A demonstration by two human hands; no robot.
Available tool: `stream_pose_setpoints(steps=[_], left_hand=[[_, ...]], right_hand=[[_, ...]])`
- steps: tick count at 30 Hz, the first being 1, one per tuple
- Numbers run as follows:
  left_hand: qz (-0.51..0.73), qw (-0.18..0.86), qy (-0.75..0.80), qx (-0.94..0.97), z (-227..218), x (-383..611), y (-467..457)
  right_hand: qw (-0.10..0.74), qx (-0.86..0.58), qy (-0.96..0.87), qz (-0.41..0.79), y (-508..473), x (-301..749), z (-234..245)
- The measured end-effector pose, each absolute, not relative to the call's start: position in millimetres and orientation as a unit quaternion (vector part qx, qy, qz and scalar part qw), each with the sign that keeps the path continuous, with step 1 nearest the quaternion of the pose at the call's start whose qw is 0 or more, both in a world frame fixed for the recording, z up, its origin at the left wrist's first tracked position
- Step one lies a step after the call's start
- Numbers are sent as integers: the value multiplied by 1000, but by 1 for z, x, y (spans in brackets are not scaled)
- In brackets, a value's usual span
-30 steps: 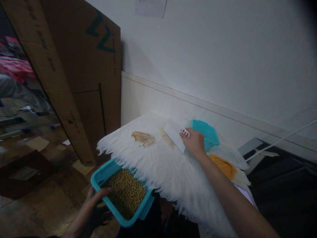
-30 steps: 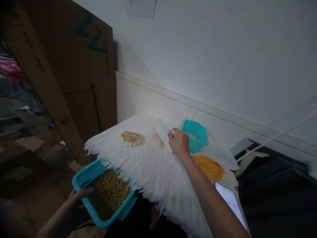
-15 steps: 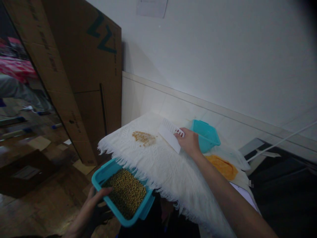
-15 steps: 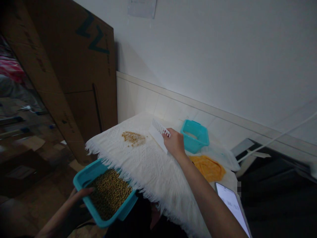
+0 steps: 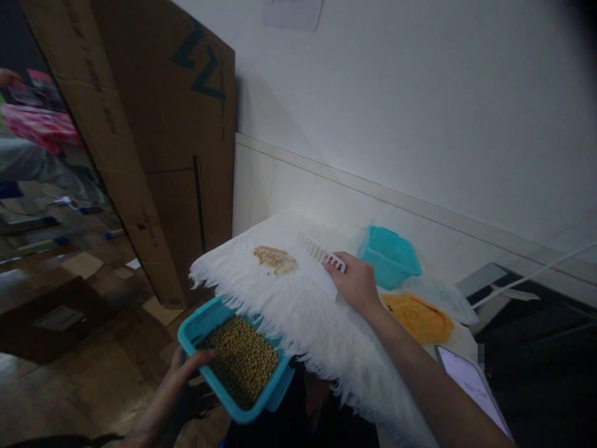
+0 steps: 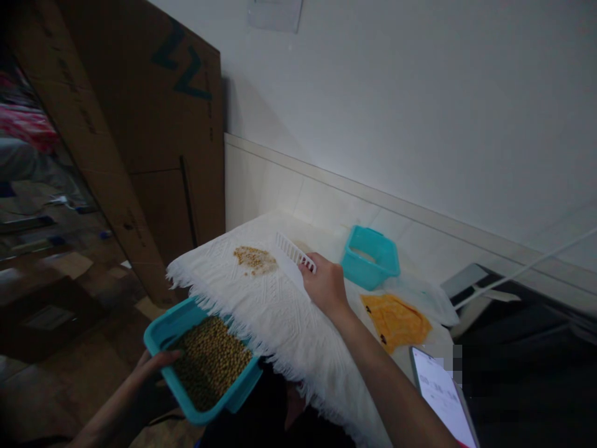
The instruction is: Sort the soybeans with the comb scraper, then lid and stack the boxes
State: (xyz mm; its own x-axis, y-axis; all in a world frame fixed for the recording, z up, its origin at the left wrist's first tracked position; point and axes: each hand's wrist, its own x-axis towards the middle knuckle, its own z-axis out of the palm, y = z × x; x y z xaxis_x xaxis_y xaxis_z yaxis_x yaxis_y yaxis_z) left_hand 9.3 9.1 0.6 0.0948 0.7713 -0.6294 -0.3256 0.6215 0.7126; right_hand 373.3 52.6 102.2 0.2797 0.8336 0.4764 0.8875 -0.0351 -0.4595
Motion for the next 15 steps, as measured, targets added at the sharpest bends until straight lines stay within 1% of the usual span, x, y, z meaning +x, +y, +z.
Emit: stream_pose_setpoints(steps=[3, 9, 15], left_hand=[[392, 683, 574, 226, -7, 14, 7], [383, 691, 573, 219, -12, 13, 8], [381, 700, 561, 224, -3, 13, 7]], right_hand=[[375, -709, -596, -24, 44, 368, 101], [398, -691, -603, -2, 28, 357, 102], [432, -704, -561, -44, 32, 379, 109]])
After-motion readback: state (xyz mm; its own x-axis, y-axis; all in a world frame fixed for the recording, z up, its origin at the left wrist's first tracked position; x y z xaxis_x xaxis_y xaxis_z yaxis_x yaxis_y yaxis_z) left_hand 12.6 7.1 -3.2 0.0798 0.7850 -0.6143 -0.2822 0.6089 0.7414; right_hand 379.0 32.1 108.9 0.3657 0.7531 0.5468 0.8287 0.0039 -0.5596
